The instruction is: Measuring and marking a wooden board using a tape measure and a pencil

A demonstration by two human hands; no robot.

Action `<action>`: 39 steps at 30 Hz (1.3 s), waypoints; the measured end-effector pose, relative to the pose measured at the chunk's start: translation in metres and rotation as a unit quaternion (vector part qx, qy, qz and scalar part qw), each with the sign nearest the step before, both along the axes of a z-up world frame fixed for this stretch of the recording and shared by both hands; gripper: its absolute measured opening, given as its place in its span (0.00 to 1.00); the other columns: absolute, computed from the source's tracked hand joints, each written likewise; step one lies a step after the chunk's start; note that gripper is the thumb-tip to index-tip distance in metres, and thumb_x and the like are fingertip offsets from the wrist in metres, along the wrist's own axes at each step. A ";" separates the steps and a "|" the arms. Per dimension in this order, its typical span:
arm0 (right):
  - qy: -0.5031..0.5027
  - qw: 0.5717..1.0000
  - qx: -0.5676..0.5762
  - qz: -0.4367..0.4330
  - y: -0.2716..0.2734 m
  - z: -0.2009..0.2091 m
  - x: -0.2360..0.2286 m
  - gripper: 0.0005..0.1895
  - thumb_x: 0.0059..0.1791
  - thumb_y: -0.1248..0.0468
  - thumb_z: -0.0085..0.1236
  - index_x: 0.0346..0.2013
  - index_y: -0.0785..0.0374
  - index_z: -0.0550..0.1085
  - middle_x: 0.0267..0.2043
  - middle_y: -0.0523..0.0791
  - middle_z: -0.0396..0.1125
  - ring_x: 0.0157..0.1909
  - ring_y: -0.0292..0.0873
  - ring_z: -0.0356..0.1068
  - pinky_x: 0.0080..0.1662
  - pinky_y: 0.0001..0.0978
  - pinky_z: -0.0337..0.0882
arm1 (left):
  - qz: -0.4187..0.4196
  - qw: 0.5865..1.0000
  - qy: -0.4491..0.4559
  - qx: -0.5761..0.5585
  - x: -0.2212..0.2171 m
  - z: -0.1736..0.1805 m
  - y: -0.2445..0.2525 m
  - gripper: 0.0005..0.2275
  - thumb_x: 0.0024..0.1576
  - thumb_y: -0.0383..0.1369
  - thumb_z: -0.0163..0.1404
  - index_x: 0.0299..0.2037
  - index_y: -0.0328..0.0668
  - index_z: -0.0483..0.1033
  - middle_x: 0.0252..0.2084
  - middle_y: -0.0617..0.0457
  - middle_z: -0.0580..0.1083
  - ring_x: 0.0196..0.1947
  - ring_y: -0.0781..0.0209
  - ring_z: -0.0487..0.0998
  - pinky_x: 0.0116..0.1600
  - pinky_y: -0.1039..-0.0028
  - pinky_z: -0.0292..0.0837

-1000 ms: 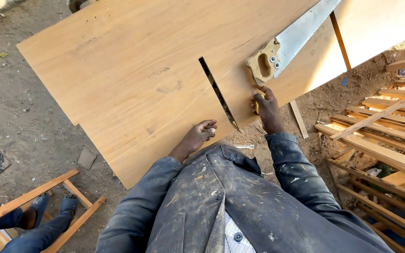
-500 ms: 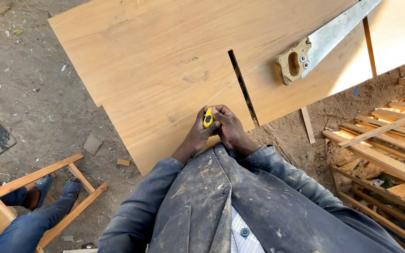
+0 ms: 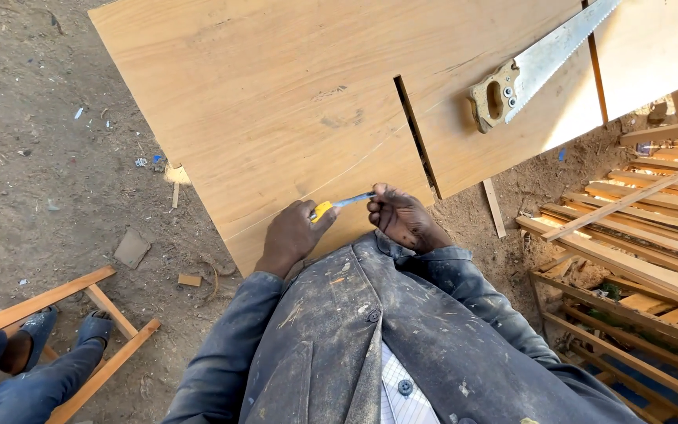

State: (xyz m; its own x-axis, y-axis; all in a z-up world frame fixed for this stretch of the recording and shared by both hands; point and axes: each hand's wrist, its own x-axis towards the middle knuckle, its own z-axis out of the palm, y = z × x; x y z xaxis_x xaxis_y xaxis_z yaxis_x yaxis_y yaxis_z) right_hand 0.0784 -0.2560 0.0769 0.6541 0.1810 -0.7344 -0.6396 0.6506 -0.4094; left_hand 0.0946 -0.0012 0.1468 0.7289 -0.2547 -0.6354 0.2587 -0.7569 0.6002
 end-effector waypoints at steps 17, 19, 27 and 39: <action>-0.065 0.683 -0.728 0.004 -0.081 -0.130 0.041 0.14 0.56 0.48 0.60 0.40 0.55 0.74 0.35 0.47 0.67 0.44 0.55 0.72 0.46 0.47 0.71 | 0.209 0.954 0.010 0.213 -0.059 -0.070 0.144 0.24 0.55 0.53 0.50 0.53 0.46 0.81 0.49 0.42 0.75 0.53 0.40 0.78 0.56 0.51 0.75; -0.066 0.655 -0.752 0.013 -0.078 -0.126 0.040 0.14 0.56 0.48 0.60 0.41 0.54 0.74 0.37 0.47 0.66 0.47 0.57 0.72 0.49 0.49 0.71 | 0.219 0.950 0.016 0.222 -0.063 -0.073 0.145 0.24 0.55 0.53 0.50 0.53 0.48 0.82 0.49 0.43 0.76 0.53 0.41 0.78 0.55 0.52 0.76; -0.114 0.612 -0.781 0.048 -0.085 -0.107 0.039 0.11 0.56 0.51 0.61 0.40 0.54 0.76 0.37 0.51 0.69 0.47 0.63 0.72 0.49 0.58 0.72 | 0.255 0.954 0.007 0.157 -0.066 -0.068 0.158 0.17 0.57 0.48 0.53 0.50 0.50 0.82 0.49 0.41 0.75 0.53 0.36 0.78 0.56 0.48 0.74; -0.153 0.585 -0.795 0.050 -0.082 -0.105 0.035 0.10 0.58 0.51 0.59 0.40 0.52 0.74 0.35 0.48 0.67 0.45 0.60 0.72 0.47 0.55 0.72 | 0.210 0.964 0.022 0.162 -0.073 -0.086 0.181 0.11 0.61 0.42 0.48 0.48 0.59 0.83 0.50 0.41 0.74 0.56 0.32 0.76 0.60 0.48 0.72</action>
State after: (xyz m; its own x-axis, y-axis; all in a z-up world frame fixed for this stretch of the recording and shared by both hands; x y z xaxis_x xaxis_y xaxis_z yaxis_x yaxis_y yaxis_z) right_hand 0.1130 -0.3375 -0.0282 0.8436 -0.5232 0.1211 -0.3812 -0.7423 -0.5511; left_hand 0.0213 0.1800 0.0605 0.6954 0.2733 -0.6647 0.6027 -0.7255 0.3322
